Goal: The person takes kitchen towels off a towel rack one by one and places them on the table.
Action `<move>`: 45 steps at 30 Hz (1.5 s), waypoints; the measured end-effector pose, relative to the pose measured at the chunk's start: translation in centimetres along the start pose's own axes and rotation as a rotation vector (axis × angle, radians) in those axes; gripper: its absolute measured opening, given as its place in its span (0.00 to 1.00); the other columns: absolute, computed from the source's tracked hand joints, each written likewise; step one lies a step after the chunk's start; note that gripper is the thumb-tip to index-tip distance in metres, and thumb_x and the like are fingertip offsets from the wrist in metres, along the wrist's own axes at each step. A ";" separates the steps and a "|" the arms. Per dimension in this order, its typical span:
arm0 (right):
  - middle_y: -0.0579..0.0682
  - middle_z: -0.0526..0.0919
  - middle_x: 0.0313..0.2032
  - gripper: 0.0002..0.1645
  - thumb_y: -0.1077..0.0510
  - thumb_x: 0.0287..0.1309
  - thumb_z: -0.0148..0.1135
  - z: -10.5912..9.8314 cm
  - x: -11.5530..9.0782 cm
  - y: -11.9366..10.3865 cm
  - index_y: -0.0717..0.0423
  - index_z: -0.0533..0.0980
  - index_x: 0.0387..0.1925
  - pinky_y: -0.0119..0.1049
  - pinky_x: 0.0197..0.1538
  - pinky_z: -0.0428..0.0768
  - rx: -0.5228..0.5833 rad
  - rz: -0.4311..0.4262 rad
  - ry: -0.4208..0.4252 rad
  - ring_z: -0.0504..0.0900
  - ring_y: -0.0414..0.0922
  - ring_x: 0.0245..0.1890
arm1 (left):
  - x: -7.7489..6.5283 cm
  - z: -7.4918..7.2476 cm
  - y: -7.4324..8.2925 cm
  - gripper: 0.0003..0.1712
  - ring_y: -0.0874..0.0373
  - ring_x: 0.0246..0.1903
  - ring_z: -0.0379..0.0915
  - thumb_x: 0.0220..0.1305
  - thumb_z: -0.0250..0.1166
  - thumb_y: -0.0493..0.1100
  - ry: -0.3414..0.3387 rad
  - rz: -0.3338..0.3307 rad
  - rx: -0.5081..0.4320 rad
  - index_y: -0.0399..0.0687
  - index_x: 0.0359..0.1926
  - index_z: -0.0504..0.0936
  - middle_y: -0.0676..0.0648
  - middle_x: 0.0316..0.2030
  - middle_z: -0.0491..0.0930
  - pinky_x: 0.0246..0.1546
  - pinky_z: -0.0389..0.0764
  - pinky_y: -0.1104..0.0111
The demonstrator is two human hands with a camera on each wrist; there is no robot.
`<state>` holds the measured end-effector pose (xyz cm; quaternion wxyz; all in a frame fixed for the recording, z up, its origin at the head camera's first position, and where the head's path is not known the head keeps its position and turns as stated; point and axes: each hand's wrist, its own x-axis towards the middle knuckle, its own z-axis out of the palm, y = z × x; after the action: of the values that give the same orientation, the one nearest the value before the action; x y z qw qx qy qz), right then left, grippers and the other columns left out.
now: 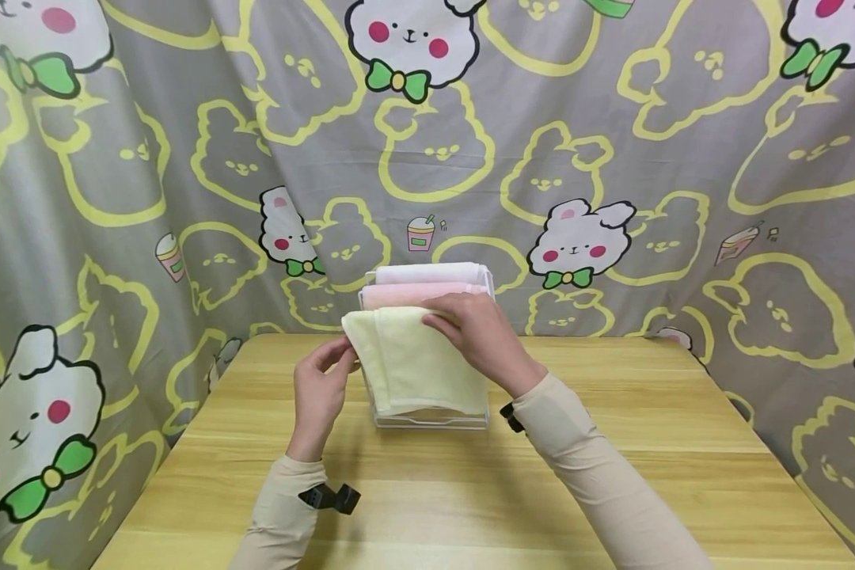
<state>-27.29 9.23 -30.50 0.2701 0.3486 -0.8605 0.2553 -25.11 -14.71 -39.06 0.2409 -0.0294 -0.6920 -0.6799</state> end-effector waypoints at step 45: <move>0.50 0.91 0.41 0.12 0.57 0.60 0.74 -2.7 0.1 -1.5 0.54 0.89 0.45 0.41 0.42 0.91 0.013 -0.015 0.189 0.90 0.47 0.41 | 0.2 -0.2 -0.3 0.08 0.66 0.37 0.83 0.65 0.65 0.24 -0.007 0.028 0.036 0.25 0.44 0.86 0.30 0.42 0.86 0.38 0.91 0.70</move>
<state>-25.42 9.94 -28.11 0.3497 0.3311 -0.8268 0.2906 -25.34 -14.97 -39.26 0.2483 -0.0372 -0.7046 -0.6637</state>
